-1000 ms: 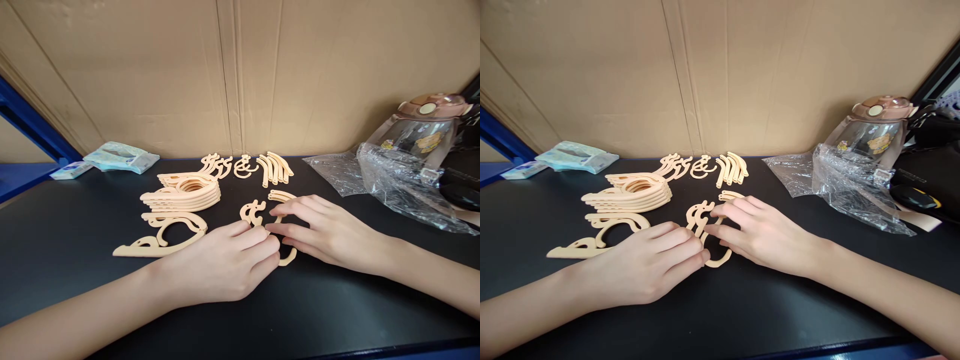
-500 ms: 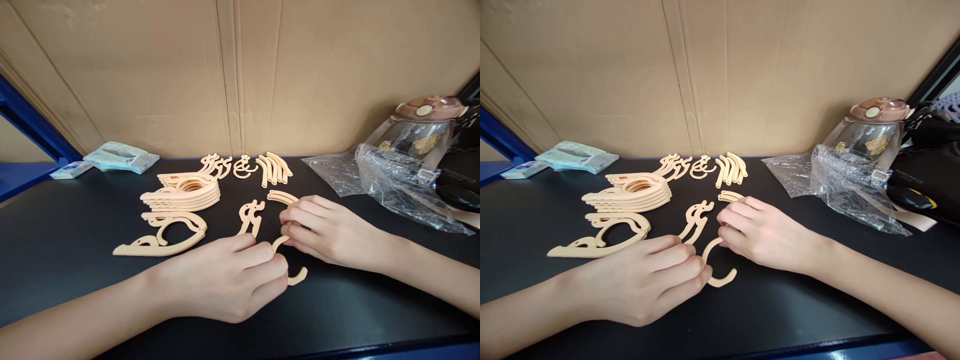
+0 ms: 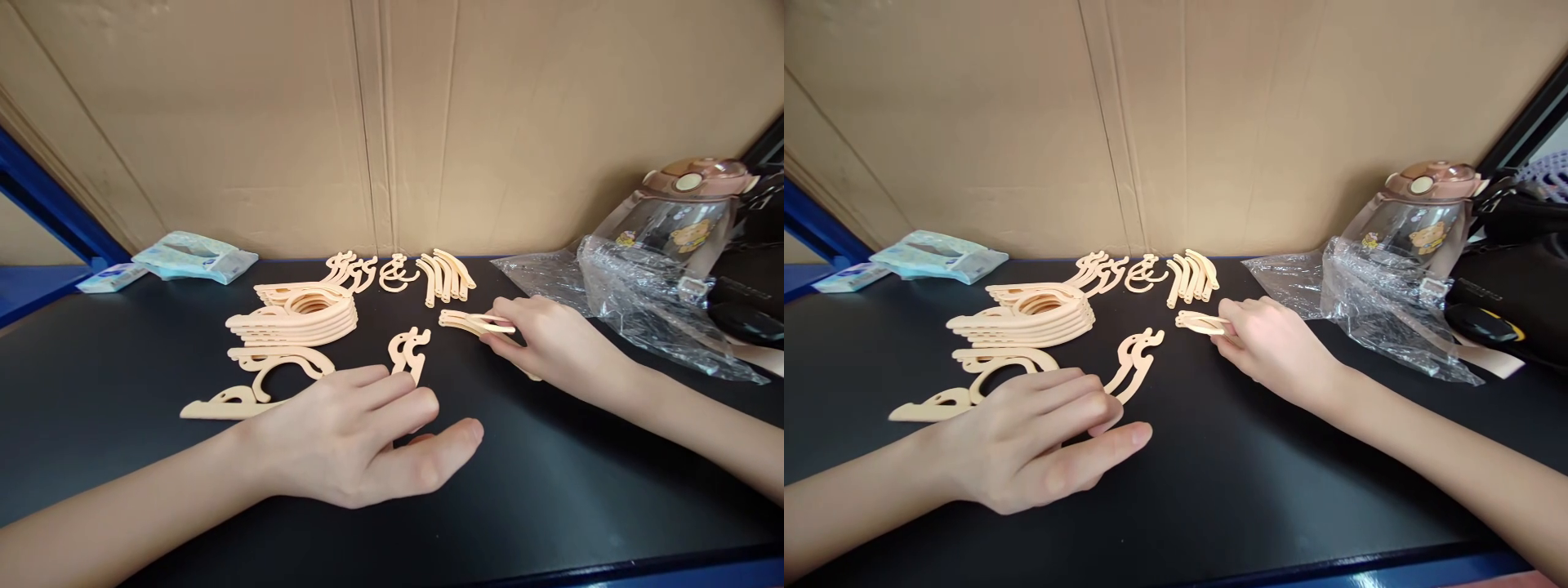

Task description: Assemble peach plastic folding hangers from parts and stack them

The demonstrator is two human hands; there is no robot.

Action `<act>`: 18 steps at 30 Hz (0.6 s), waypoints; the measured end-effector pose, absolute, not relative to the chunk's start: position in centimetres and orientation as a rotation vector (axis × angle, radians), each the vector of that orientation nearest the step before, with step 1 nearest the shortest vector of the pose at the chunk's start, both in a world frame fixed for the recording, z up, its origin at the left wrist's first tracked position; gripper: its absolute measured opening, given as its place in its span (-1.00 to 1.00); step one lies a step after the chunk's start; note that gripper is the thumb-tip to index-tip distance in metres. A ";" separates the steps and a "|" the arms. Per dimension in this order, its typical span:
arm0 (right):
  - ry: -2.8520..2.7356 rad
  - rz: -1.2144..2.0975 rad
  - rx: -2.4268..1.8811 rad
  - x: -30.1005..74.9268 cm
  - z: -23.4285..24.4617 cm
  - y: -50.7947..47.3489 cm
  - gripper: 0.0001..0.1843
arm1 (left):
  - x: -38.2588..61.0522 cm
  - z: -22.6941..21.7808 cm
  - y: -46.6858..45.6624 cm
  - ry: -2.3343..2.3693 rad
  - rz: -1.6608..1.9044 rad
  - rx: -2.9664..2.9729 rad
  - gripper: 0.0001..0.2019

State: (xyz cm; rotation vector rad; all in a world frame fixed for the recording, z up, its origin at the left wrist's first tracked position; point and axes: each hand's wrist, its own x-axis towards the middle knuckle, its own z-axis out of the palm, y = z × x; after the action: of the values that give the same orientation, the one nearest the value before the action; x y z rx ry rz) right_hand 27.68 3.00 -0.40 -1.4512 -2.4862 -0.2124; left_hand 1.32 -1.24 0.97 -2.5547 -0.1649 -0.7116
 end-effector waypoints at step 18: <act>-2.056 0.816 -1.320 26.2 1.2 1.2 -0.66 | 1.1 0.4 -1.0 -0.653 -0.853 -2.534 -0.77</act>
State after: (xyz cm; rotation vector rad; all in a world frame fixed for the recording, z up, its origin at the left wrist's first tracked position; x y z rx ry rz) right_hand 26.18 1.22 1.18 -1.3195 -2.0559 0.8159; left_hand 1.09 -1.03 0.39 -2.5345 -0.6528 -0.8525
